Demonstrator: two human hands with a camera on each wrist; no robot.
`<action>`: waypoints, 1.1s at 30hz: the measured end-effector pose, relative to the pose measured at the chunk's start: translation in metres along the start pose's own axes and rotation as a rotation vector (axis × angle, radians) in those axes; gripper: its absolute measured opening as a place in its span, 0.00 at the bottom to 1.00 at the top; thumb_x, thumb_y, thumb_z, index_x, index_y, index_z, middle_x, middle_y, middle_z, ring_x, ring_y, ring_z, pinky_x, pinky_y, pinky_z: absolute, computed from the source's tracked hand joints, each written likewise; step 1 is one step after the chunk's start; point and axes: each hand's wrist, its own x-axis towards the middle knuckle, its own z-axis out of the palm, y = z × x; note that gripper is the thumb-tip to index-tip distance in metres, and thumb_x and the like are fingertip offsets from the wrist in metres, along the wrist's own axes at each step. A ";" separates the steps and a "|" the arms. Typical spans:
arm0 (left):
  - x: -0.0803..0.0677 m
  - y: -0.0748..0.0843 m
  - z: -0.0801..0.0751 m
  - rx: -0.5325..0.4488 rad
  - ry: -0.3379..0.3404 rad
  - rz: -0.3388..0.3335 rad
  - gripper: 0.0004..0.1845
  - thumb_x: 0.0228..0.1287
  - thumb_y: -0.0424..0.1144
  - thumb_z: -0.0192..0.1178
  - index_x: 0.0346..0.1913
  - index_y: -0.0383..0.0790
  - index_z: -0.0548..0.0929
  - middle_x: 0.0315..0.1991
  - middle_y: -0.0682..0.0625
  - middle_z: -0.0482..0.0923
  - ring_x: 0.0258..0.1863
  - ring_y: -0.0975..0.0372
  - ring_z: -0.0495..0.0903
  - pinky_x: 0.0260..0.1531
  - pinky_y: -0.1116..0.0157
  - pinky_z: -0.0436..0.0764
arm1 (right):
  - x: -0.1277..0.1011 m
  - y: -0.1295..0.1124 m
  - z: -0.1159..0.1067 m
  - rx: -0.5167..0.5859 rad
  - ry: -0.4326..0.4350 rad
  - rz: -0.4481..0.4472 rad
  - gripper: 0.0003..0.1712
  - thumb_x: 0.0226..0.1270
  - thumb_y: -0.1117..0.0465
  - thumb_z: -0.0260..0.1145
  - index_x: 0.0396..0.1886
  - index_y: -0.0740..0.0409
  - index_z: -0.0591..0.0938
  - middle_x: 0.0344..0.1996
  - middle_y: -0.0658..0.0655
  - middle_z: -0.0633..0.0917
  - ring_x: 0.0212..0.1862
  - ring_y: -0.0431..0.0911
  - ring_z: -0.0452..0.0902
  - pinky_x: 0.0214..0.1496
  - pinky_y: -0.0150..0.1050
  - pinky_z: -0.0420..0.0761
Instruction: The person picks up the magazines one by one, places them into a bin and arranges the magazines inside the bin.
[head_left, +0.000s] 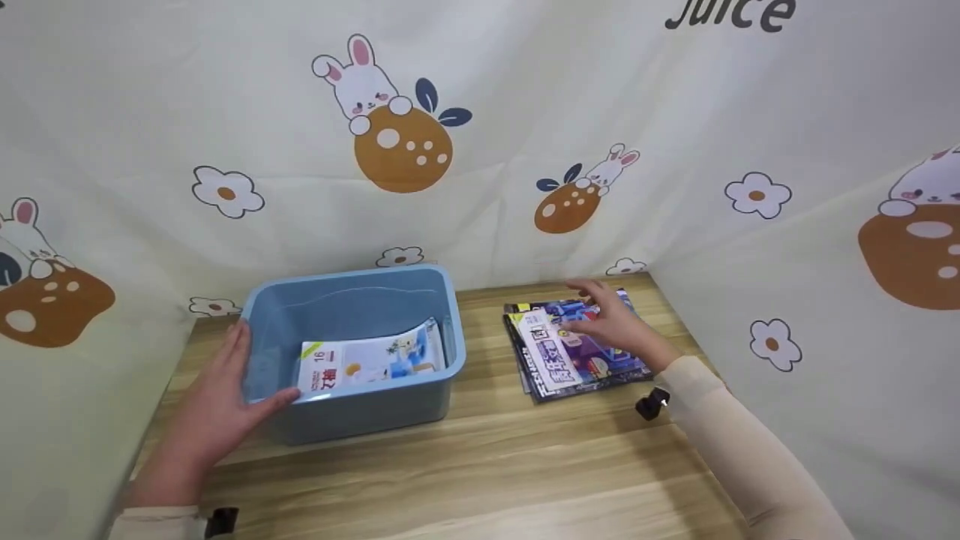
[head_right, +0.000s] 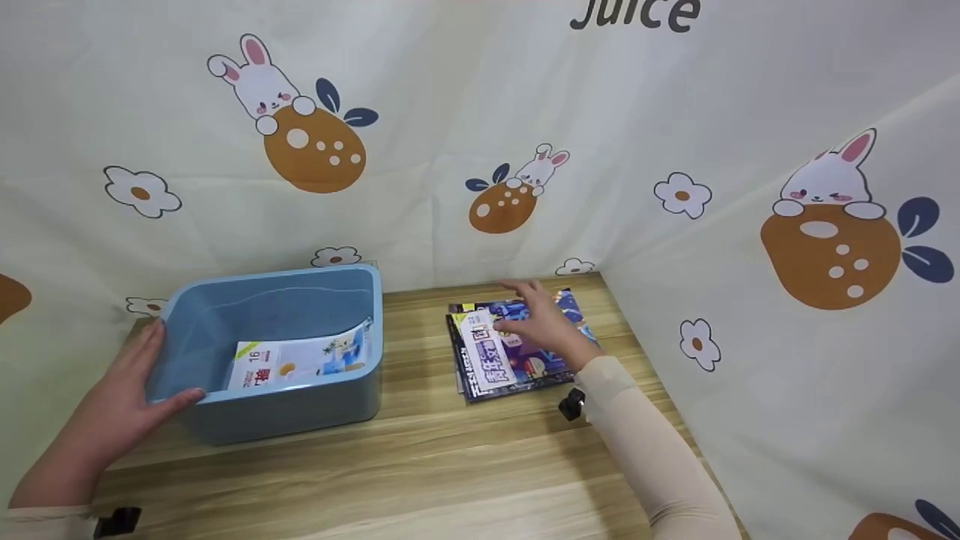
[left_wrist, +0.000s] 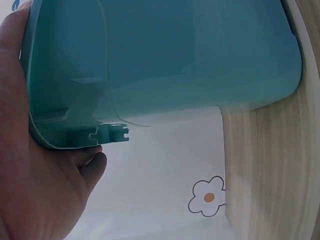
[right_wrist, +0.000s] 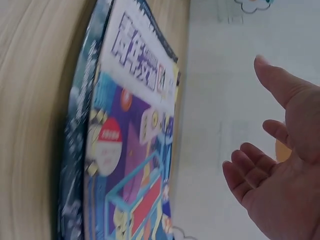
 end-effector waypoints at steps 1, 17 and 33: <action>0.000 0.000 0.000 0.002 0.001 -0.002 0.71 0.66 0.74 0.70 0.90 0.33 0.39 0.90 0.30 0.37 0.86 0.30 0.44 0.71 0.18 0.57 | -0.002 0.004 -0.002 -0.008 0.003 0.006 0.48 0.70 0.53 0.83 0.84 0.55 0.71 0.76 0.68 0.71 0.74 0.66 0.69 0.73 0.68 0.77; 0.001 0.000 0.000 -0.010 -0.013 -0.011 0.72 0.67 0.74 0.68 0.90 0.34 0.38 0.90 0.30 0.36 0.87 0.30 0.42 0.71 0.19 0.57 | -0.024 0.061 -0.025 -0.080 0.028 0.174 0.52 0.71 0.50 0.83 0.88 0.55 0.67 0.76 0.80 0.61 0.74 0.77 0.67 0.76 0.74 0.70; 0.001 -0.002 0.000 0.002 -0.003 -0.009 0.72 0.66 0.75 0.68 0.90 0.33 0.39 0.90 0.30 0.37 0.87 0.30 0.43 0.70 0.18 0.58 | -0.026 0.093 -0.041 -0.093 -0.044 0.313 0.58 0.72 0.43 0.80 0.91 0.53 0.60 0.81 0.83 0.52 0.78 0.80 0.58 0.78 0.79 0.63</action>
